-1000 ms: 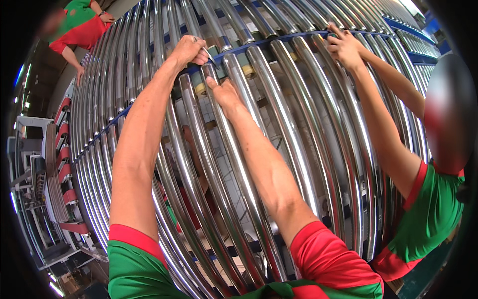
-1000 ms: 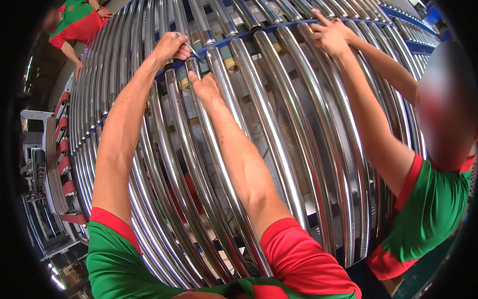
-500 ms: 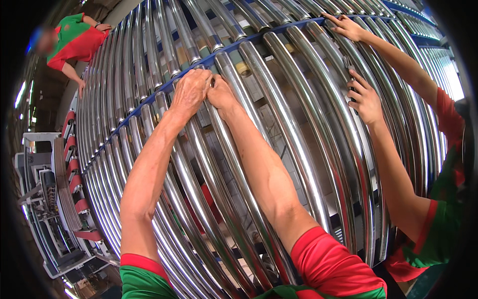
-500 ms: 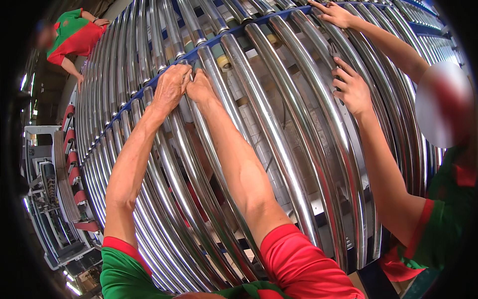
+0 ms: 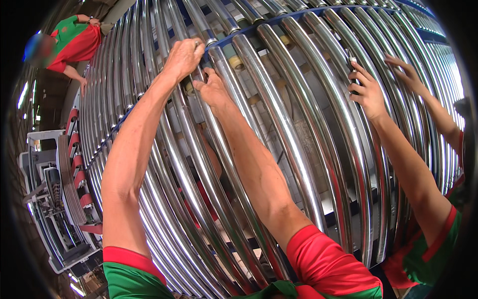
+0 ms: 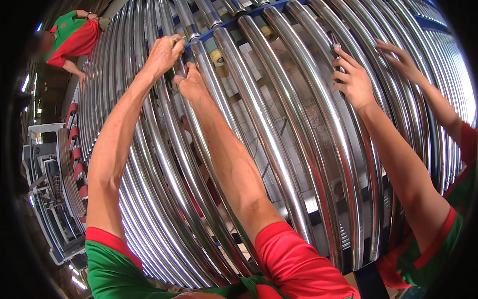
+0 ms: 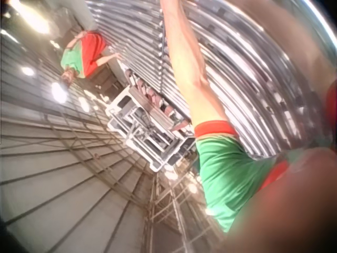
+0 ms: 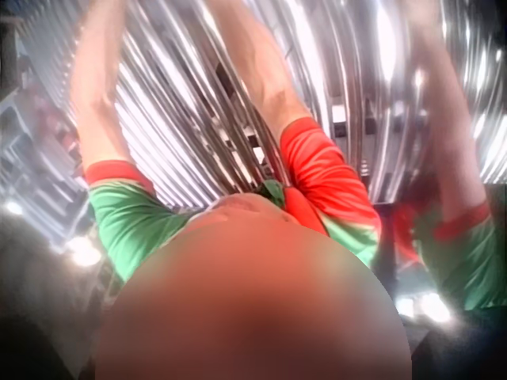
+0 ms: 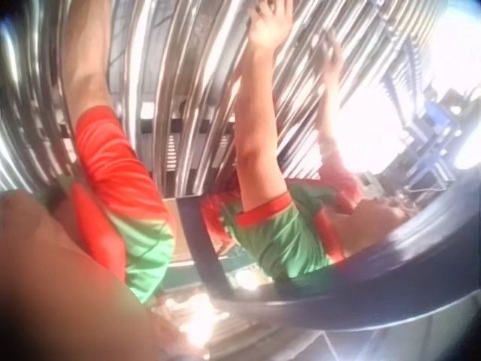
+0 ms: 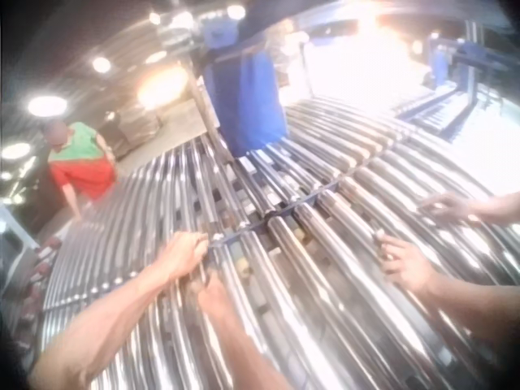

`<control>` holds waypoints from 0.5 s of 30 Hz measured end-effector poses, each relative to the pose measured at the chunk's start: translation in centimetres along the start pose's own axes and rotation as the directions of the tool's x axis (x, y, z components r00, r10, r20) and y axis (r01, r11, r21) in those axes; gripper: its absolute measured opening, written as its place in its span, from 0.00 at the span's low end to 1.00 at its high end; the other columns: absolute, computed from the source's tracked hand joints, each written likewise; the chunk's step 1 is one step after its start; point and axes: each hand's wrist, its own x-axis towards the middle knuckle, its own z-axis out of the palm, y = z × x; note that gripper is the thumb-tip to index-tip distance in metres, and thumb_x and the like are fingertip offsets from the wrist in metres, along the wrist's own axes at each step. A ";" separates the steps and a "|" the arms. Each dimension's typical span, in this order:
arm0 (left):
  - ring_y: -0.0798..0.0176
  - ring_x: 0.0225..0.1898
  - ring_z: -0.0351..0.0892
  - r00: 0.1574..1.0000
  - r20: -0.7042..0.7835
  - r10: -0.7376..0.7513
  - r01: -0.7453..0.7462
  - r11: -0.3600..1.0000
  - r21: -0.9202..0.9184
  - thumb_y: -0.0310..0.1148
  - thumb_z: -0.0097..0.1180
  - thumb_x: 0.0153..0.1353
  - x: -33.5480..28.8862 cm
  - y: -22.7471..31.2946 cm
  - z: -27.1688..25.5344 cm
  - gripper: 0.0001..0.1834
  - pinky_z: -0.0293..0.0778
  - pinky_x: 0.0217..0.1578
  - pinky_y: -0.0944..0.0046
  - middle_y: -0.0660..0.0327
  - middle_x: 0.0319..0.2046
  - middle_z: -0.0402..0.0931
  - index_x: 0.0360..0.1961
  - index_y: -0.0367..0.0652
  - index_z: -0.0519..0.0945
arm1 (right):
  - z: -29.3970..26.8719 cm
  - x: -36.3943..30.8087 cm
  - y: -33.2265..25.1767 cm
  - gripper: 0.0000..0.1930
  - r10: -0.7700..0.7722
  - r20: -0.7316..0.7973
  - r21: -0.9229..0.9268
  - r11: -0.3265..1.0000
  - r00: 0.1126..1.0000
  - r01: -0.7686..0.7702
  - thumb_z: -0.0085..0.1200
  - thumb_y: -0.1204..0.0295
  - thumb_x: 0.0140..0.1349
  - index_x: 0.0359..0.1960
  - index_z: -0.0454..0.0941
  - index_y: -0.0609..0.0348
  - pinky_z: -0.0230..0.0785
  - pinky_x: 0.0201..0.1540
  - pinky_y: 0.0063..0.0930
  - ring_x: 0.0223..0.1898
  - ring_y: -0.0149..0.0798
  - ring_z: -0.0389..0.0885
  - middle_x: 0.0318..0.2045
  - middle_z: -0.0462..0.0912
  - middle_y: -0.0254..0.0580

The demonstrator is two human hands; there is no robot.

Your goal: The person works on a large cylindrical drum of metal mattress spring coils, pressing and aligning the coils by hand and threading a blue strap around the drum. They use a small hand tool to fasten the strap and continue adjusting coils along the drum.

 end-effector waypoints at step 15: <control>0.42 0.34 0.88 0.992 0.098 0.081 -0.096 0.981 0.169 0.24 0.58 0.62 -3.8 0.2 -3.1 0.08 0.81 0.39 0.51 0.41 0.30 0.84 0.38 0.32 0.86 | 0.2 -0.3 -0.5 0.35 -0.003 -0.079 -0.052 0.999 0.997 -0.001 0.61 0.73 0.67 0.73 0.61 0.71 0.64 0.70 0.39 0.69 0.54 0.72 0.67 0.72 0.64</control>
